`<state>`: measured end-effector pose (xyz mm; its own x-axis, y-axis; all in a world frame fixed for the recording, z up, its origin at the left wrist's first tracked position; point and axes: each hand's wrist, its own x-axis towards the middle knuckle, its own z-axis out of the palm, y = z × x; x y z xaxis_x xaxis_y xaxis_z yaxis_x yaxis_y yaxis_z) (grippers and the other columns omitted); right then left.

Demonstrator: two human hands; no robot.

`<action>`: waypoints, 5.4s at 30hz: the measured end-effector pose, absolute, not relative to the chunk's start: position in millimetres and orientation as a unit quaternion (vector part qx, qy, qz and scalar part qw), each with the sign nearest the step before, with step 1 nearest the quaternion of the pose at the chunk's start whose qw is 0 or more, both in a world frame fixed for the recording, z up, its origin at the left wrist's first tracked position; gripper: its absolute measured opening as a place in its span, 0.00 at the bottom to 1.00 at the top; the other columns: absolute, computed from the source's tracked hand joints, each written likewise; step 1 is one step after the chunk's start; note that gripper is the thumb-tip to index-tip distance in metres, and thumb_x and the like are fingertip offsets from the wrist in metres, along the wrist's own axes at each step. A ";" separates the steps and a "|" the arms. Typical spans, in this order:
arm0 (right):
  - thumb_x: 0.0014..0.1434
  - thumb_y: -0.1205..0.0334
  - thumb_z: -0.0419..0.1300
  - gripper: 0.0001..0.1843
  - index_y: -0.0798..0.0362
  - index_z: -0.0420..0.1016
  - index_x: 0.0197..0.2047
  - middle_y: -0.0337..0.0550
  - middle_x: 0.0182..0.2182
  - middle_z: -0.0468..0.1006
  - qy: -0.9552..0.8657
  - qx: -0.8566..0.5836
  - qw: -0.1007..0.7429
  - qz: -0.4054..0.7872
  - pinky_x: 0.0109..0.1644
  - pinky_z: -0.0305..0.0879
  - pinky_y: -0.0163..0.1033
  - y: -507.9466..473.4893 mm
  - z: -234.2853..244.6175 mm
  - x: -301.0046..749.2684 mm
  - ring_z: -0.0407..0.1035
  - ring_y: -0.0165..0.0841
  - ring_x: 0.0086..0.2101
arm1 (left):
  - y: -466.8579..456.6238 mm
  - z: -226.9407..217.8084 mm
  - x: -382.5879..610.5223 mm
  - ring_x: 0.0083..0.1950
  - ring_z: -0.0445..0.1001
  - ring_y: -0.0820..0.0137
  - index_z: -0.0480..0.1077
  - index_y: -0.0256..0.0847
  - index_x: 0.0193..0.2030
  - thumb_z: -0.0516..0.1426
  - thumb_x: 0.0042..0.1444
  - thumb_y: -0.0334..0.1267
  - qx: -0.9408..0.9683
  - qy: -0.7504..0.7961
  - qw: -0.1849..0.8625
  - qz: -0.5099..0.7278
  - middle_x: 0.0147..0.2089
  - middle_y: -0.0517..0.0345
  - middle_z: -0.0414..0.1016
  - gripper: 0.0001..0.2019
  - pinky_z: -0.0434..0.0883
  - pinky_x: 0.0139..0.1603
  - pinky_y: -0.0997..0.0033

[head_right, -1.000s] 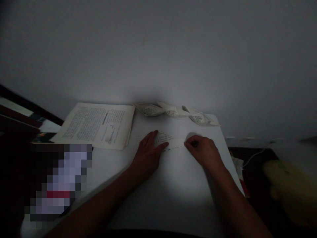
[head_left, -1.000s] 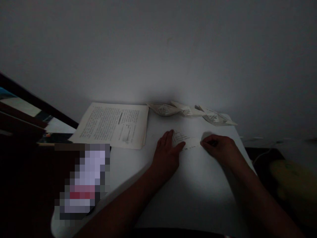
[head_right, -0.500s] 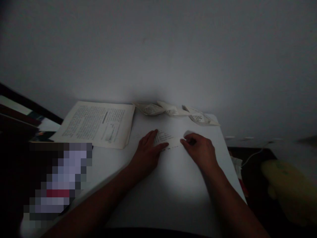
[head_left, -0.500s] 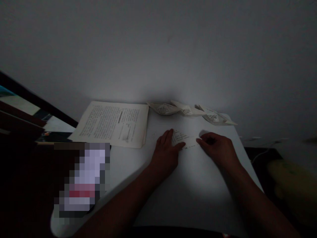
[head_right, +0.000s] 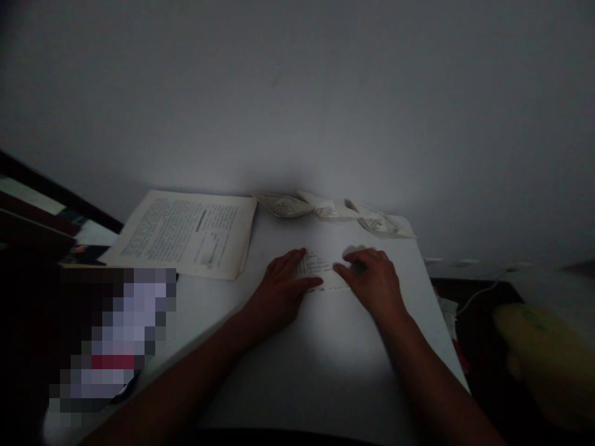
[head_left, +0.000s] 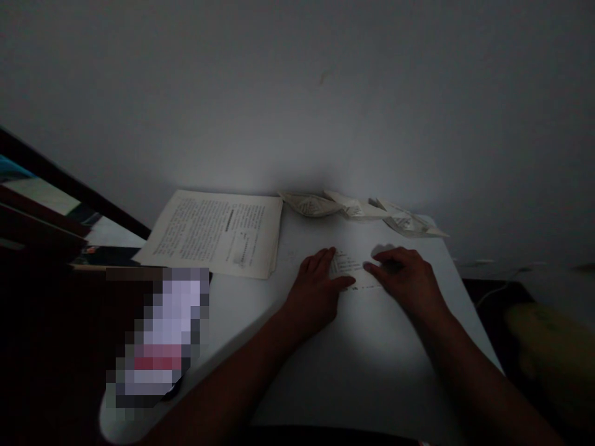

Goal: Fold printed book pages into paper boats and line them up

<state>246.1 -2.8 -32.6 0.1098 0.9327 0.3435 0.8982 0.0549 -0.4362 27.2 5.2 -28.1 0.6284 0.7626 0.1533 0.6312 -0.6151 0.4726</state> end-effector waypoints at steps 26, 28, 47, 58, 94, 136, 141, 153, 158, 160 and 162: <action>0.50 0.48 0.65 0.15 0.49 0.79 0.35 0.44 0.35 0.80 -0.679 -0.688 0.256 0.011 0.46 0.65 0.49 0.2 -33.8 234.4 0.70 0.43 0.40 | 7.2 -26.9 23.4 0.69 0.51 0.54 0.74 0.54 0.50 0.58 0.52 0.27 0.927 0.276 0.197 0.161 0.69 0.49 0.51 0.21 0.50 0.65 0.46; 0.50 0.48 0.65 0.14 0.49 0.79 0.35 0.43 0.36 0.80 -0.679 -0.690 0.252 0.013 0.45 0.65 0.49 -0.2 -33.4 233.9 0.70 0.43 0.40 | 7.2 -24.9 22.8 0.69 0.51 0.54 0.74 0.54 0.50 0.58 0.52 0.28 0.927 0.274 0.201 0.155 0.69 0.48 0.51 0.21 0.49 0.65 0.46; 0.52 0.48 0.64 0.16 0.50 0.78 0.38 0.47 0.37 0.79 -0.691 -0.674 0.261 0.020 0.47 0.63 0.51 4.6 -33.0 228.7 0.70 0.44 0.41 | 3.4 -22.3 23.5 0.69 0.50 0.55 0.74 0.56 0.48 0.57 0.51 0.26 0.929 0.264 0.219 0.142 0.70 0.53 0.51 0.22 0.46 0.66 0.43; 0.56 0.54 0.61 0.11 0.45 0.78 0.43 0.48 0.54 0.70 -0.759 -0.600 0.248 0.060 0.54 0.58 0.57 -6.3 -29.3 227.3 0.63 0.47 0.54 | 0.9 -19.2 30.2 0.64 0.58 0.59 0.66 0.41 0.56 0.54 0.55 0.29 0.914 0.315 0.190 0.174 0.63 0.45 0.62 0.20 0.52 0.65 0.51; 0.55 0.72 0.60 0.10 0.50 0.74 0.39 0.44 0.31 0.78 -0.815 -0.399 0.413 0.076 0.41 0.68 0.47 -21.4 -2.8 221.2 0.72 0.37 0.33 | 14.8 -6.8 27.2 0.26 0.66 0.75 0.73 0.37 0.28 0.55 0.54 0.34 0.804 0.401 0.362 0.249 0.24 0.62 0.72 0.07 0.62 0.30 0.77; 0.57 0.62 0.62 0.04 0.52 0.76 0.36 0.40 0.31 0.79 -0.710 -0.559 0.416 0.101 0.38 0.69 0.36 -18.3 -10.2 233.5 0.73 0.32 0.31 | 14.8 -14.3 16.9 0.36 0.75 0.67 0.75 0.39 0.35 0.59 0.53 0.45 0.812 0.423 0.357 0.185 0.34 0.57 0.79 0.11 0.67 0.38 0.69; 0.59 0.54 0.59 0.11 0.51 0.77 0.40 0.44 0.35 0.81 -0.575 -0.667 0.471 0.053 0.42 0.68 0.40 -16.1 -12.6 244.1 0.75 0.37 0.37 | 17.5 -10.0 16.3 0.32 0.72 0.72 0.73 0.36 0.32 0.56 0.57 0.42 0.773 0.428 0.396 0.249 0.30 0.59 0.75 0.11 0.64 0.34 0.74; 0.57 0.62 0.62 0.09 0.52 0.75 0.42 0.45 0.33 0.78 -0.754 -0.531 0.381 0.069 0.39 0.70 0.43 -17.5 -6.6 232.5 0.72 0.37 0.34 | 14.8 -18.6 18.2 0.32 0.70 0.73 0.73 0.37 0.34 0.55 0.58 0.39 0.814 0.374 0.354 0.268 0.32 0.58 0.74 0.08 0.65 0.35 0.74; 0.55 0.66 0.63 0.06 0.51 0.75 0.38 0.45 0.33 0.78 -0.760 -0.493 0.421 0.039 0.40 0.70 0.44 -16.8 -4.5 234.7 0.72 0.37 0.36 | 15.4 -17.0 16.4 0.30 0.68 0.75 0.70 0.41 0.46 0.58 0.54 0.38 0.818 0.376 0.355 0.254 0.36 0.59 0.75 0.12 0.67 0.36 0.73; 0.55 0.67 0.63 0.07 0.50 0.75 0.38 0.45 0.35 0.79 -0.758 -0.502 0.417 0.012 0.43 0.70 0.46 -17.2 -2.9 236.2 0.72 0.38 0.38 | 15.3 -17.1 15.5 0.29 0.67 0.75 0.65 0.43 0.53 0.58 0.53 0.36 0.811 0.385 0.360 0.254 0.39 0.61 0.75 0.19 0.68 0.37 0.72; 0.55 0.67 0.62 0.06 0.50 0.75 0.38 0.46 0.36 0.79 -0.754 -0.515 0.409 -0.007 0.45 0.69 0.47 -17.6 -1.2 237.1 0.71 0.39 0.39 | 15.0 -17.9 15.0 0.29 0.67 0.76 0.63 0.44 0.54 0.57 0.54 0.34 0.808 0.391 0.360 0.255 0.41 0.61 0.74 0.20 0.68 0.37 0.72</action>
